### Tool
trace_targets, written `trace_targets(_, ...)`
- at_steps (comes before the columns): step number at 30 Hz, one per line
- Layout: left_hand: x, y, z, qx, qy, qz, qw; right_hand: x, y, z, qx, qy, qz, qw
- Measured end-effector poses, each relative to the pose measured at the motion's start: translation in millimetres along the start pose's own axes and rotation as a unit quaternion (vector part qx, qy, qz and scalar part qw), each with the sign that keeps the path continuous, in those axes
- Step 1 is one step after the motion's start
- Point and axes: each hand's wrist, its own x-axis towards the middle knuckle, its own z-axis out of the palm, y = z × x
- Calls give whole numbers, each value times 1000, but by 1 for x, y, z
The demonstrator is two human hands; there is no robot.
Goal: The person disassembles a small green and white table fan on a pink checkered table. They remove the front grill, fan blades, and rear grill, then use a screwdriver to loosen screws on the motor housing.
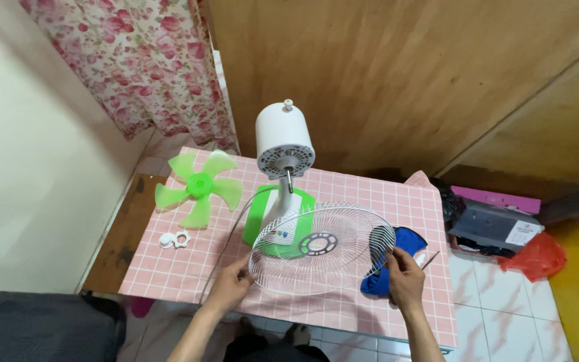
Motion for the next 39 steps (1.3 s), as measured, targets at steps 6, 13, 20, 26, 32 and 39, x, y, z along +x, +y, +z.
trace_targets(6, 49, 35, 52, 18, 13, 197, 980, 38, 7, -57, -12, 56, -59, 997)
trace_targets(13, 160, 95, 125, -29, 73, 214, 974, 148, 6, -89, -91, 45, -65, 993)
trace_targets(20, 264, 77, 173, 71, 95, 178, 977, 216, 19, -69, 0, -37, 110, 993)
trace_targets(26, 299, 44, 187, 108, 77, 130, 983, 228, 63, -67, 11, -34, 175, 984)
trace_targets(32, 322, 14, 194, 136, 62, 92, 984, 226, 93, -45, 30, -77, 209, 974)
trace_targets(39, 328, -1, 210, 132, 60, -18, 989, 250, 127, -28, 21, -113, 248, 962)
